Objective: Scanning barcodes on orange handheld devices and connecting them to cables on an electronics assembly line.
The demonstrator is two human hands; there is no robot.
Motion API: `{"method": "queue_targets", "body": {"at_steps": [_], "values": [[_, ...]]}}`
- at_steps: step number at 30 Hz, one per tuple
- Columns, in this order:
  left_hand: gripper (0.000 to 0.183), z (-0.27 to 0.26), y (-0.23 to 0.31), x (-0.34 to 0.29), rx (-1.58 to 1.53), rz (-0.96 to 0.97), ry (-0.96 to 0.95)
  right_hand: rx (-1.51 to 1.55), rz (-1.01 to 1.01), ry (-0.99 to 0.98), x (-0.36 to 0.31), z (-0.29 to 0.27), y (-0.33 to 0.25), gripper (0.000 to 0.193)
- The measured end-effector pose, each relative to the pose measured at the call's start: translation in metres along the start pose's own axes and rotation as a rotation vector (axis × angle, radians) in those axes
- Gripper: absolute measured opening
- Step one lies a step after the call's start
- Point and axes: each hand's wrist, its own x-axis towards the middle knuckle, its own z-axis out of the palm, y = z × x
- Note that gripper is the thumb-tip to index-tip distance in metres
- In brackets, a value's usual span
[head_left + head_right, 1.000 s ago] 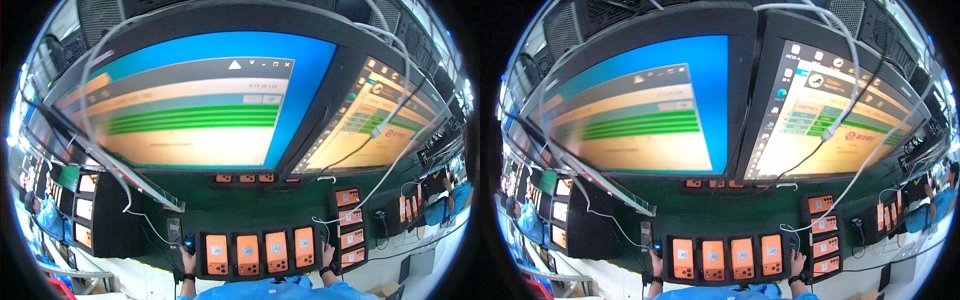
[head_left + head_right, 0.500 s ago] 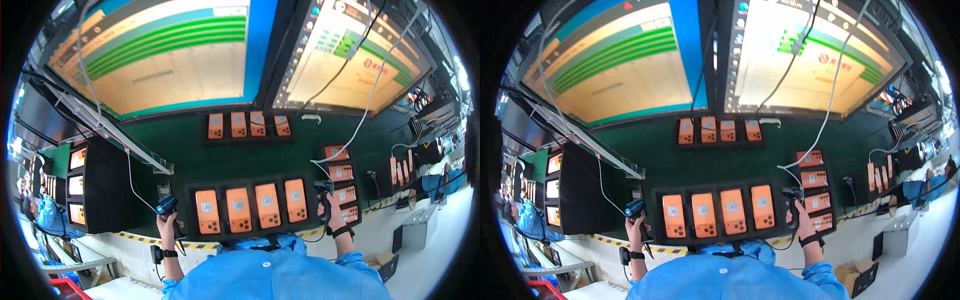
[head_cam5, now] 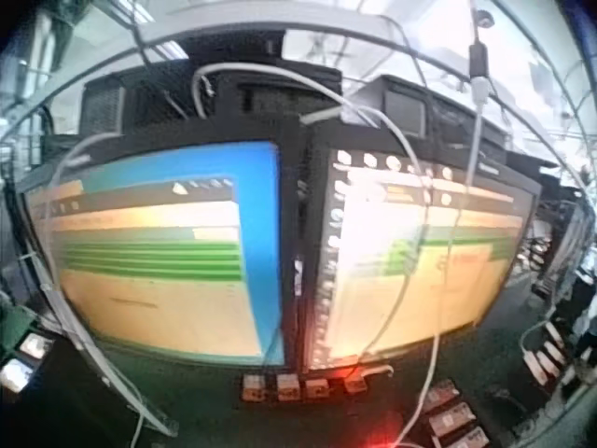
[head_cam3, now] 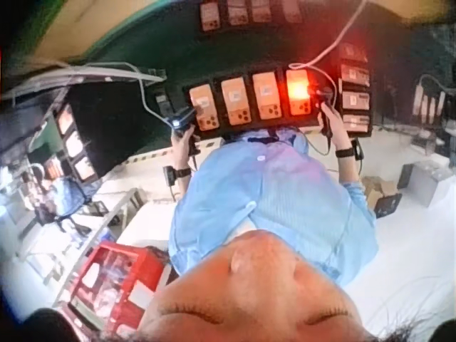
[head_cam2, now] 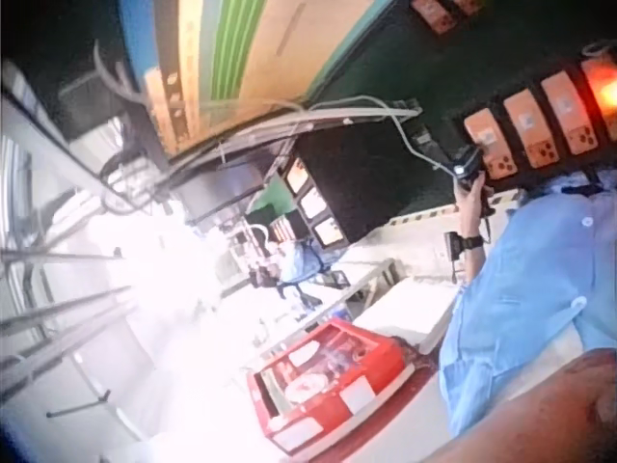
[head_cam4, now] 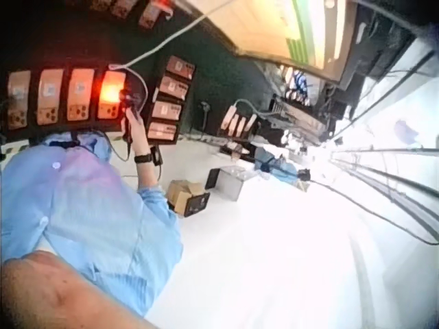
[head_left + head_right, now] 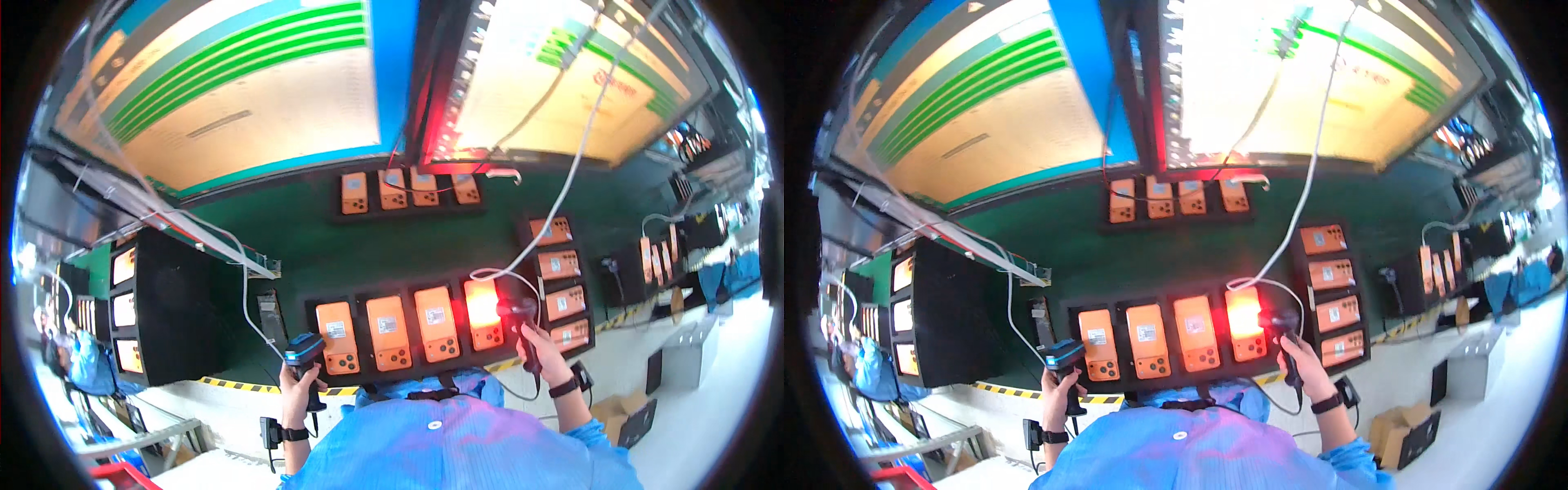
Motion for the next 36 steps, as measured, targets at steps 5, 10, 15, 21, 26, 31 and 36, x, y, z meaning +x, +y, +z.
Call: {"method": "queue_targets", "body": {"at_steps": [5, 10, 15, 21, 26, 31, 36], "values": [[0.038, -0.003, 0.003, -0.003, -0.063, -0.002, -0.057, -0.065, -0.019, 0.069, 0.004, 0.000, -0.007, 0.032], [0.041, -0.003, 0.011, -0.010, -0.003, -0.007, -0.048, -0.032, 0.009, -0.011, 0.006, 0.000, -0.015, 0.035], [0.042, 0.000, 0.016, -0.022, 0.123, 0.024, -0.042, -0.110, 0.019, -0.089, 0.003, 0.000, -0.022, 0.033], [0.037, 0.005, 0.015, -0.027, 0.123, 0.042, -0.052, -0.107, -0.098, -0.006, 0.015, -0.019, -0.029, 0.031], [0.043, 0.009, 0.020, -0.027, 0.093, 0.040, -0.087, -0.173, -0.165, 0.162, 0.082, -0.070, 0.021, 0.029], [0.045, 0.012, 0.028, -0.023, 0.090, 0.024, -0.112, -0.193, -0.339, 0.233, 0.181, -0.104, 0.126, 0.052], [0.043, 0.005, 0.020, -0.020, 0.085, 0.051, -0.062, -0.388, -0.407, 0.496, 0.192, -0.104, 0.157, 0.056]]}}
